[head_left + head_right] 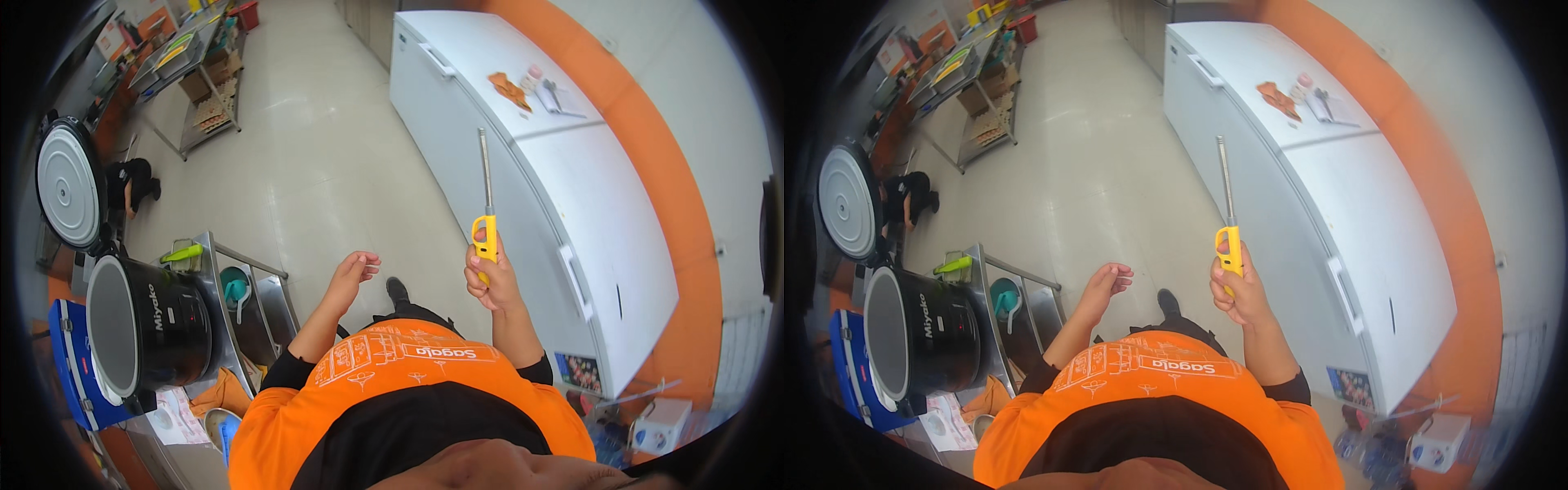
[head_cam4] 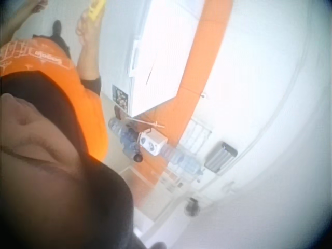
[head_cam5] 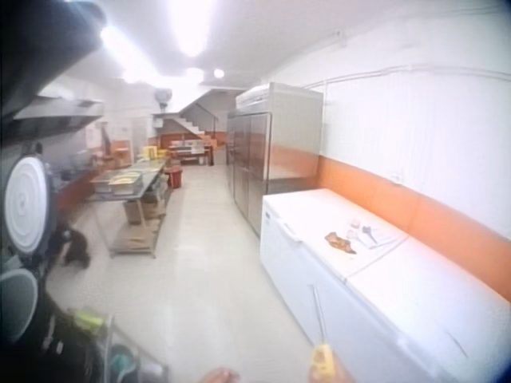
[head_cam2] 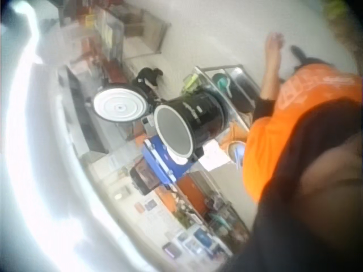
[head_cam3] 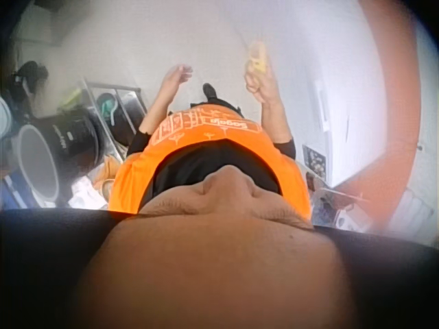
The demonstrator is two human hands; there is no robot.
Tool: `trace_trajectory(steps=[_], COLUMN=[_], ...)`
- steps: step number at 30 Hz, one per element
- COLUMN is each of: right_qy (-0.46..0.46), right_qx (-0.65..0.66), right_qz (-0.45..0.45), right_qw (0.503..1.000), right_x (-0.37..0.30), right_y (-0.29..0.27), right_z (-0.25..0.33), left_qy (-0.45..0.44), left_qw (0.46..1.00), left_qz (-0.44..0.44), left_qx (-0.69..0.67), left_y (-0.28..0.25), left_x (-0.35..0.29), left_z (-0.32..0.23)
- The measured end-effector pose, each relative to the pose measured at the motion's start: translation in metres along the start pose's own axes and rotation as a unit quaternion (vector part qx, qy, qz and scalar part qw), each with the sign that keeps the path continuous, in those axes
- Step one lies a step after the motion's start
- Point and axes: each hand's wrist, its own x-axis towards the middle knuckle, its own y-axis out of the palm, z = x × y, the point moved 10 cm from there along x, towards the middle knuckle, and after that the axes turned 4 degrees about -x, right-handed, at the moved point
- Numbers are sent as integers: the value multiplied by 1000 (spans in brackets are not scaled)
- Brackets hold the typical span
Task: The person uses a yellow long-reach lighter to ignite the gas burner inside a commercial deep fryer. They walk to the fryer, ignite the lighter, and hold the flame to the burner while a coworker adjusts internal components. The person repeatedly ignites the lighter to assist the lighting process.
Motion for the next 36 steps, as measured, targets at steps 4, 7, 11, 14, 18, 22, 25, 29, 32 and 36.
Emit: trace_trajectory(steps=[4,7,11,14,18,22,25,29,32,36], right_qy=[30,80,122,164,188,202,210,216,187,101], right_qx=[3,25,1,26,16,-25,-52,-55,-90,-237], right_qz=[51,124,226,251,235,210,224,249,190,187], right_qw=[998,989,966,954,954,956,950,942,960,948], right_x=[96,164,240,295,359,414,448,487,511,536], right_y=[-4,18,56,75,99,127,148,167,166,156], right_z=[18,24,23,4,-18,-28,-19,-12,-7,-4], left_qy=[-2,45,124,154,165,196,183,174,80,114], left_qw=[997,993,986,984,983,979,982,985,995,993], left_qz=[-77,-109,-114,-85,-62,-48,-24,14,48,36], left_qx=[-15,1,13,23,47,8,-33,-10,-42,-15], left_y=[-31,-46,-53,-50,-65,-95,-124,-149,-149,-161], left_x=[44,65,99,128,176,235,281,324,339,358], left_z=[-26,-67,-121,-169,-225,-257,-269,-291,-294,-307])
